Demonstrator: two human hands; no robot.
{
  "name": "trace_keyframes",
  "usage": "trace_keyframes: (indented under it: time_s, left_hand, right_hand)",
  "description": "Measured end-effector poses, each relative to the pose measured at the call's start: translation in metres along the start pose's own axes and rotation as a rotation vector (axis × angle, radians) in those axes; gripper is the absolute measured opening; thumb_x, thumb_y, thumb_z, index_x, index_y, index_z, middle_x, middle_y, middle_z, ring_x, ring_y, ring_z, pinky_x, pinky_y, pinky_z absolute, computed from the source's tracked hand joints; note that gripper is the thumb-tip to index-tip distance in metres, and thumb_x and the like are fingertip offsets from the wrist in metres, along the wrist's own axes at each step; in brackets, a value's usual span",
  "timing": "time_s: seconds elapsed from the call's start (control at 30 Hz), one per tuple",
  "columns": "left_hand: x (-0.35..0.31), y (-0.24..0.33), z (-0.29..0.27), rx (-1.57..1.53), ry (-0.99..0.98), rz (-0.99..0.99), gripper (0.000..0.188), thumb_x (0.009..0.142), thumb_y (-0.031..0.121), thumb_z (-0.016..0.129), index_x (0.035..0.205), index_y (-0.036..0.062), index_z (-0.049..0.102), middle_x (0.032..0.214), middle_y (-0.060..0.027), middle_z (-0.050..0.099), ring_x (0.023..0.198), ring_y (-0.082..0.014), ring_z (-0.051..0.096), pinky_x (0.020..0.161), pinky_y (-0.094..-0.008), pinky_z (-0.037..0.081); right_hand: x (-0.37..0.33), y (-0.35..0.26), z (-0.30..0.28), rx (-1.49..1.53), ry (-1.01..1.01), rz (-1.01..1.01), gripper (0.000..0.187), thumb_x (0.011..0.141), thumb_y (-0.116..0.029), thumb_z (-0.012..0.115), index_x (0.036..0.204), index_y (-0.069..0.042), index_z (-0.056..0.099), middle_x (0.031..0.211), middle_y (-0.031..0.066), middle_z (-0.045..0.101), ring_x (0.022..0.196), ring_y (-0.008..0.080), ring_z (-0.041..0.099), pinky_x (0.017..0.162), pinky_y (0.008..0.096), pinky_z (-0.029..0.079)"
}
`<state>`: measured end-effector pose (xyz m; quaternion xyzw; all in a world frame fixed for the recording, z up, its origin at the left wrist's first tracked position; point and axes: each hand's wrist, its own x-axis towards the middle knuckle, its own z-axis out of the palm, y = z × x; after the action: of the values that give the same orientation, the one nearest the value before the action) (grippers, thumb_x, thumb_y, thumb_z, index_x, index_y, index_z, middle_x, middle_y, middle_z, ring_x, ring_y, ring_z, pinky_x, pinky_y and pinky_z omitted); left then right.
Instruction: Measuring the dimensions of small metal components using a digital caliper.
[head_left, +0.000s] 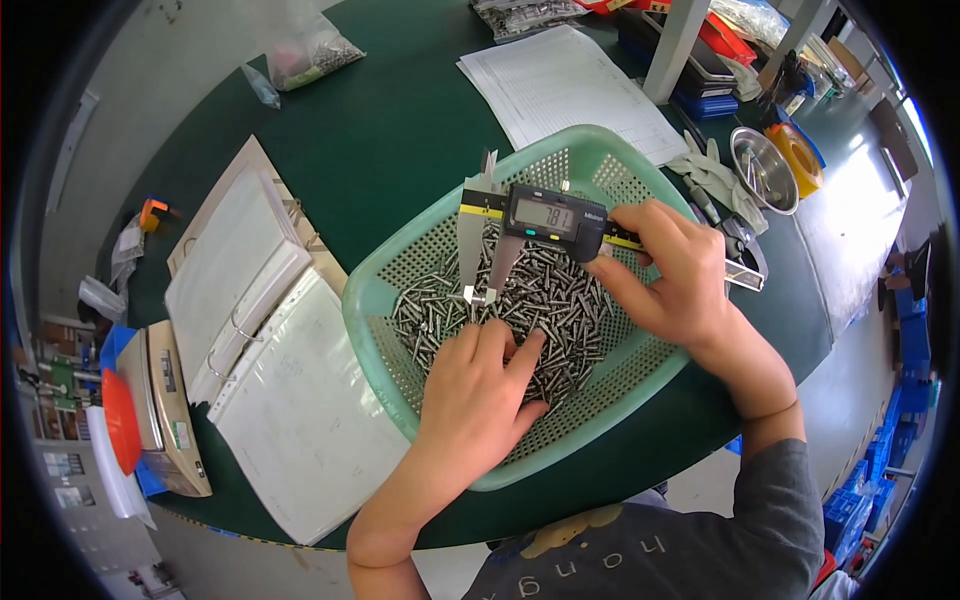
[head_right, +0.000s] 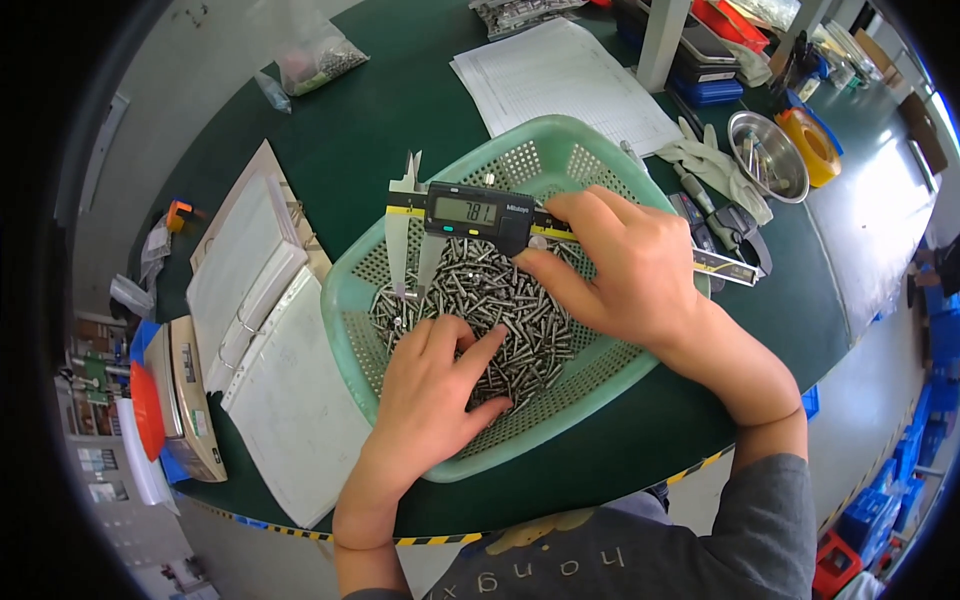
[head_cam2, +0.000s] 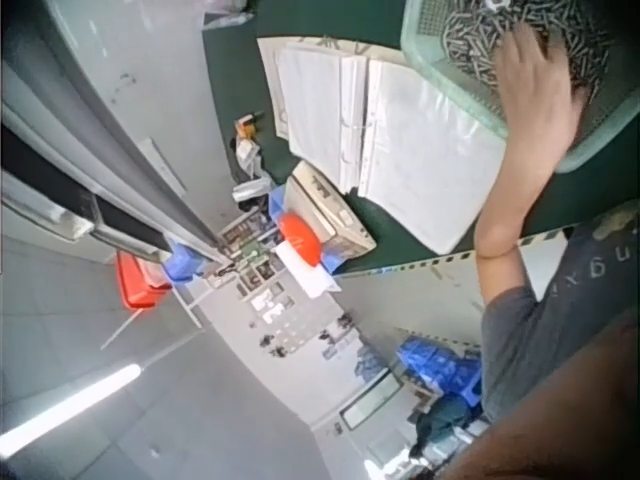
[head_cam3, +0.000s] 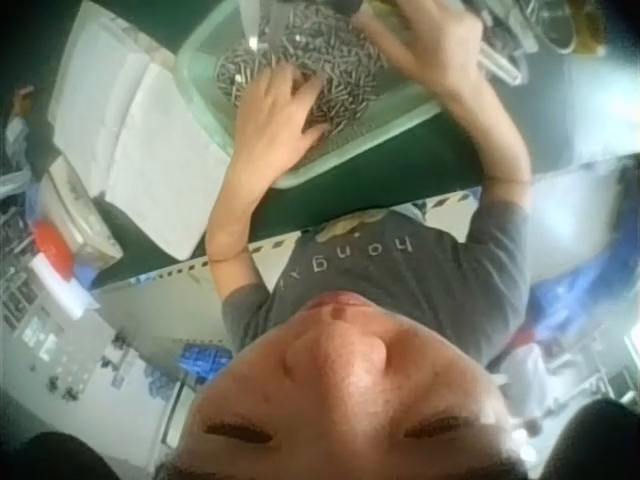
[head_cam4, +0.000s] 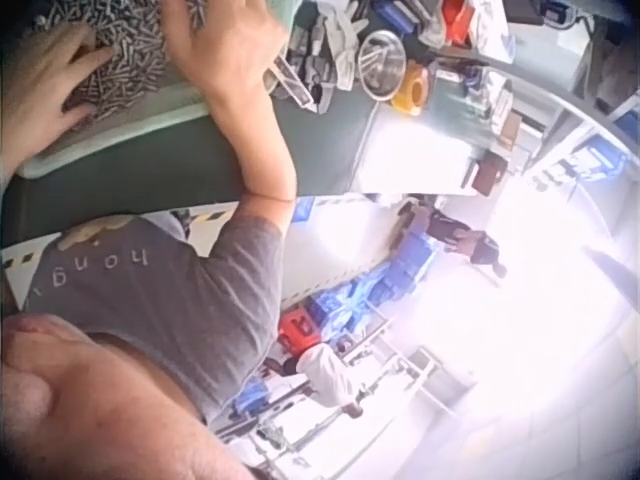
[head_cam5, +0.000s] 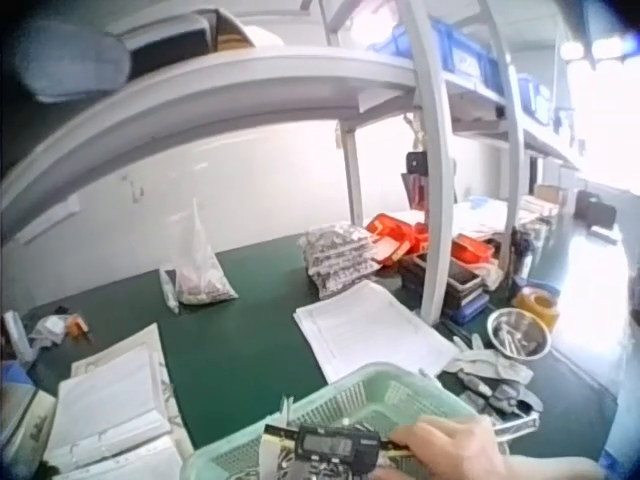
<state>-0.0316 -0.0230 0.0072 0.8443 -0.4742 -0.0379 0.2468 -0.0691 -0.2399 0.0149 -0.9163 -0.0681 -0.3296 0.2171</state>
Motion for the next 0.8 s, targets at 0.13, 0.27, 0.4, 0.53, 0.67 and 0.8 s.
trace_keyframes:
  time_s: [0.13, 0.27, 0.4, 0.53, 0.67, 0.8]
  left_hand:
    - [-0.001, -0.002, 0.000, 0.094, -0.103, 0.041, 0.038, 0.062, 0.014, 0.075, 0.098, 0.0051, 0.065, 0.081, -0.0056, 0.049, 0.078, -0.0238, 0.050, 0.072, -0.0355, 0.041]
    - [-0.004, -0.005, 0.005, 0.144, -0.140, 0.067, 0.028, 0.063, 0.012, 0.074, 0.088, 0.0049, 0.065, 0.080, -0.0057, 0.049, 0.079, -0.0241, 0.051, 0.071, -0.0357, 0.042]
    - [-0.003, -0.007, 0.006, 0.126, -0.167, 0.107, 0.018, 0.063, 0.008, 0.072, 0.076, 0.0046, 0.061, 0.074, -0.0068, 0.050, 0.076, -0.0255, 0.052, 0.067, -0.0367, 0.043]
    - [-0.002, -0.006, 0.004, -0.045, -0.059, 0.059, 0.008, 0.066, 0.003, 0.066, 0.070, 0.0036, 0.059, 0.074, -0.0083, 0.053, 0.071, -0.0233, 0.055, 0.062, -0.0332, 0.046]
    - [0.000, -0.015, -0.004, -0.507, 0.130, -0.126, 0.010, 0.072, -0.001, 0.067, 0.082, 0.0010, 0.064, 0.082, -0.0073, 0.058, 0.072, -0.0177, 0.058, 0.063, -0.0269, 0.046]
    - [-0.003, -0.033, -0.006, -1.243, 0.391, -0.405, 0.017, 0.082, 0.000, 0.064, 0.099, -0.0016, 0.065, 0.088, -0.0043, 0.062, 0.077, -0.0090, 0.057, 0.069, -0.0214, 0.046]
  right_hand:
    - [0.001, 0.000, 0.002, -0.027, 0.034, 0.017, 0.032, 0.073, -0.020, 0.072, 0.095, -0.002, 0.058, 0.070, 0.0092, 0.058, 0.052, 0.0263, 0.056, 0.044, 0.0334, 0.043]
    - [0.001, 0.002, 0.004, -0.007, 0.043, 0.063, 0.031, 0.073, -0.018, 0.071, 0.096, -0.002, 0.058, 0.070, 0.0088, 0.057, 0.052, 0.0261, 0.056, 0.044, 0.0329, 0.043]
    - [0.001, 0.001, 0.003, -0.012, 0.025, 0.021, 0.030, 0.072, -0.019, 0.072, 0.094, -0.003, 0.059, 0.069, 0.0077, 0.058, 0.051, 0.0255, 0.056, 0.044, 0.0325, 0.043]
    - [0.000, 0.000, 0.004, -0.009, 0.010, 0.025, 0.031, 0.071, -0.018, 0.073, 0.094, -0.004, 0.060, 0.071, 0.0069, 0.059, 0.051, 0.0239, 0.057, 0.045, 0.0317, 0.043]
    - [0.000, 0.000, 0.002, 0.077, -0.003, 0.030, 0.032, 0.071, -0.006, 0.073, 0.098, 0.003, 0.058, 0.074, 0.0112, 0.058, 0.057, 0.0193, 0.056, 0.051, 0.0267, 0.045]
    - [0.000, -0.001, 0.002, 0.114, 0.096, 0.016, 0.033, 0.070, -0.012, 0.074, 0.096, -0.001, 0.059, 0.070, 0.0081, 0.058, 0.053, 0.0199, 0.057, 0.046, 0.0279, 0.044]
